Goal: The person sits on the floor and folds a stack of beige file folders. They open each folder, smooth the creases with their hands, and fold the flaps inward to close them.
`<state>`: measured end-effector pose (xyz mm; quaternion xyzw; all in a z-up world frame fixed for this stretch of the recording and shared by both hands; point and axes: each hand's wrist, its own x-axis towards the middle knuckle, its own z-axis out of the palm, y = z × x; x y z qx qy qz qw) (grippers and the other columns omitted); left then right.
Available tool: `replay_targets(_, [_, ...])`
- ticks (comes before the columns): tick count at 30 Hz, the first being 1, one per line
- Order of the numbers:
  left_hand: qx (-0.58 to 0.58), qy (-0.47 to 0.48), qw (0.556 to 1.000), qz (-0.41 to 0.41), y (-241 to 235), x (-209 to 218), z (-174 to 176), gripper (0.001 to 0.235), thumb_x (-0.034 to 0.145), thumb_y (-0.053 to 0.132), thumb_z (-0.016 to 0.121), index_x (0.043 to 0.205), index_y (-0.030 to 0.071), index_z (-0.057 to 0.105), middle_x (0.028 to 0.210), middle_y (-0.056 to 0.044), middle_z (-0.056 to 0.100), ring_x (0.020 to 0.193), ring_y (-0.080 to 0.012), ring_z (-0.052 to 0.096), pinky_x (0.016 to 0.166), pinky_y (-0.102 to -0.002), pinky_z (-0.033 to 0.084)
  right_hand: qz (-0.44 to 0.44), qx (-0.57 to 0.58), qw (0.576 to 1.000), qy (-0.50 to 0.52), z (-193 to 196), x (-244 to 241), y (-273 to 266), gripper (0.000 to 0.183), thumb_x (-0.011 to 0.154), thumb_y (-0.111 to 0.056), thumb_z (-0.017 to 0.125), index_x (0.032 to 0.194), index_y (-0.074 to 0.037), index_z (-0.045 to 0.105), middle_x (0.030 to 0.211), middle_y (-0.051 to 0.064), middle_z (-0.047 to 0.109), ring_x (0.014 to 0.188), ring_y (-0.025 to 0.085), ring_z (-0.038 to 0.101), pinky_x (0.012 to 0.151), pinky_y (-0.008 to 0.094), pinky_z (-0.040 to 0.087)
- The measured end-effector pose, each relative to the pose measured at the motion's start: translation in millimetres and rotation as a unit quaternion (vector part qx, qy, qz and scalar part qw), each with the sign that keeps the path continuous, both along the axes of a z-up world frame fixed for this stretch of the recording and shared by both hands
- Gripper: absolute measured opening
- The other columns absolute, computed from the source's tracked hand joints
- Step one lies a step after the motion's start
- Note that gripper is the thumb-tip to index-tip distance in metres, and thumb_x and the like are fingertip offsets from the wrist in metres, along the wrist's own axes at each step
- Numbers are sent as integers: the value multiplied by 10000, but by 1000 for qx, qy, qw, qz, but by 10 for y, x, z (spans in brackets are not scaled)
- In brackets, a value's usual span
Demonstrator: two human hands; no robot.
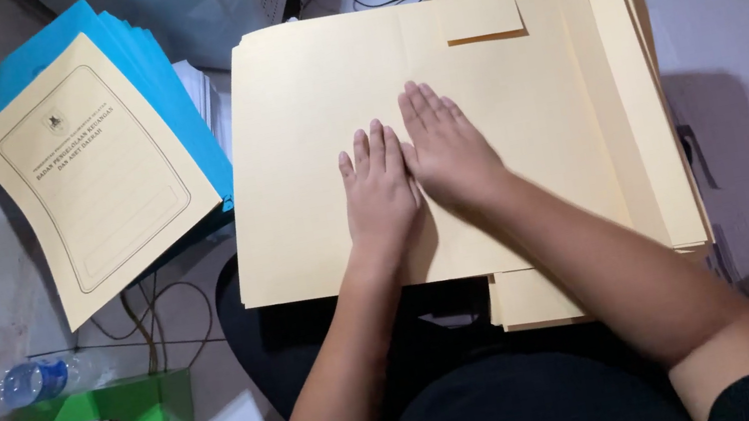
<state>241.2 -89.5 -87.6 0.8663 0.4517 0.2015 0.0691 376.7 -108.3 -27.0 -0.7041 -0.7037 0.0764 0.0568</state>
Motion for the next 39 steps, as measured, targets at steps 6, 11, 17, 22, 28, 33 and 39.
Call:
replay_targets(6, [34, 14, 999, 14, -52, 15, 150, 640, 936, 213, 455, 1553, 49, 414, 1625, -112, 429, 1507, -342, 383, 1209, -609, 273, -59, -37, 998, 10, 69, 238, 947, 688, 1085, -369, 241, 1627, 16, 64, 1722, 173, 26, 1591, 272, 30, 1287, 413, 54])
replay_targets(11, [24, 3, 1000, 18, -39, 31, 228, 633, 954, 251, 440, 1557, 58, 432, 1622, -124, 434, 1505, -337, 390, 1224, -594, 240, -50, -28, 998, 7, 135, 223, 585, 685, 1089, -390, 242, 1629, 16, 134, 1721, 198, 82, 1598, 305, 65, 1289, 444, 49])
replay_targets(17, [-4, -9, 1000, 13, -98, 8, 332, 685, 935, 380, 436, 1535, 50, 479, 1606, -167, 452, 1497, -362, 406, 1221, -599, 218, -149, -91, 984, -26, 534, 271, -498, 716, 1088, -505, 198, 1654, -68, 158, 1720, 200, 125, 1596, 352, 76, 1238, 610, 76])
replay_targets(22, [-71, 6, 997, 0, -159, -41, 568, 745, 934, 445, 424, 1570, 56, 428, 1644, -172, 391, 1541, -360, 326, 1248, -591, 147, -279, -119, 953, 0, 475, 645, -1102, 761, 1062, -601, 231, 1675, -159, 142, 1712, 242, 83, 1579, 435, 37, 1161, 737, 183])
replay_targets(28, [-114, 64, 991, -17, -221, -65, 764, 754, 948, 567, 381, 1609, 204, 384, 1675, -152, 324, 1569, -369, 242, 1253, -601, 113, -280, -86, 956, -14, 150, 1265, -1386, 767, 1082, -565, 220, 1656, -59, 171, 1712, 256, 121, 1595, 404, 58, 1252, 618, 57])
replay_targets(33, [-136, 88, 986, -24, -224, -46, 884, 709, 965, 556, 351, 1613, 270, 375, 1685, -174, 276, 1576, -389, 198, 1250, -612, 82, -193, -64, 979, -26, 105, 1677, -933, 773, 1093, -488, 237, 1624, 72, 199, 1704, 291, 155, 1591, 419, 112, 1278, 522, 98])
replay_targets(39, [-154, 90, 983, -30, -194, -25, 938, 703, 970, 545, 353, 1616, 270, 369, 1683, -216, 265, 1574, -418, 195, 1248, -624, 80, -173, -71, 982, -35, -109, 2371, 47, 780, 1099, -529, 136, 1654, 17, 157, 1736, 207, 106, 1608, 340, 57, 1298, 480, 39])
